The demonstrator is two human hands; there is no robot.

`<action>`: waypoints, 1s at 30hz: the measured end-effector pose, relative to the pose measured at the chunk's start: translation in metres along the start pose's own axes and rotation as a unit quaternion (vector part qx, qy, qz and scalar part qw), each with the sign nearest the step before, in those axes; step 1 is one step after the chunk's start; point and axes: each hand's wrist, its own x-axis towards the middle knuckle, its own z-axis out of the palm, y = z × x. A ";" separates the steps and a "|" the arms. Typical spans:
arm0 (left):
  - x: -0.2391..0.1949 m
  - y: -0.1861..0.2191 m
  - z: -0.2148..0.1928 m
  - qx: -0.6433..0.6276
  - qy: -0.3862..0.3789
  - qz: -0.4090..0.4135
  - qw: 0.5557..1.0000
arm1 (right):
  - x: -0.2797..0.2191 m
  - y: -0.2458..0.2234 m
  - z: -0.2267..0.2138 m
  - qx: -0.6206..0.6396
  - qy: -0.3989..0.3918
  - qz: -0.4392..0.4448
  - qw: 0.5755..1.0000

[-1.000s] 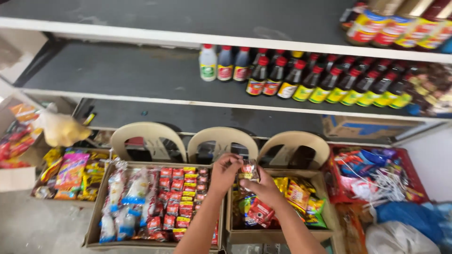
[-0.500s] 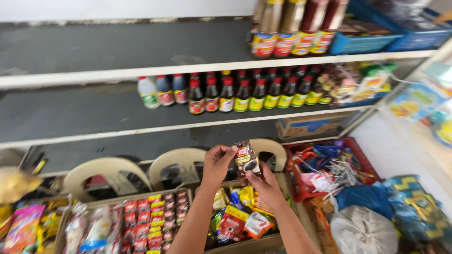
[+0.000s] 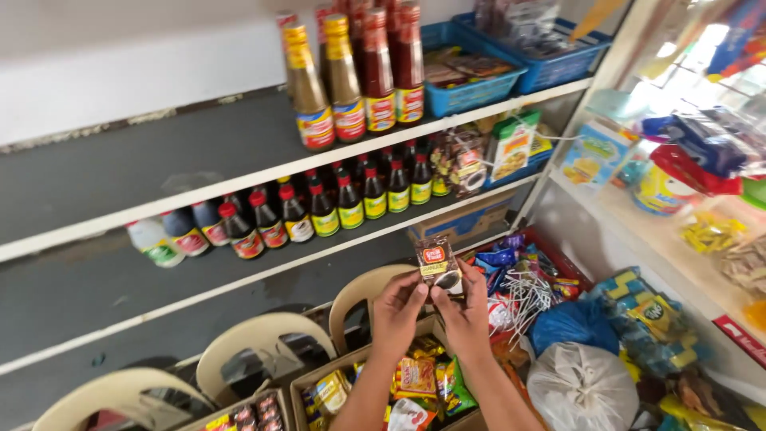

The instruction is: The person organizes snack packets on a store shelf. They pick up packets of curry-flavored snacks and Mama Sita's snacks from a box on the floor and place them on a shelf. They also use white plastic hooks to hang small packets of chocolate spread on the shelf.

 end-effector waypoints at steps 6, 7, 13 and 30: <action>0.031 -0.015 0.038 0.001 -0.016 0.002 1.000 | 0.032 0.003 -0.040 0.032 -0.023 0.020 0.999; 0.036 -0.014 0.043 0.002 -0.016 0.004 1.000 | 0.037 -0.004 -0.042 0.033 -0.023 0.018 0.999; 0.067 -0.021 0.073 -0.017 -0.037 0.032 0.999 | 0.071 -0.036 -0.059 0.077 -0.009 0.087 0.993; 0.095 -0.010 0.123 0.017 -0.034 0.120 0.992 | 0.119 -0.059 -0.076 0.034 -0.023 -0.014 0.999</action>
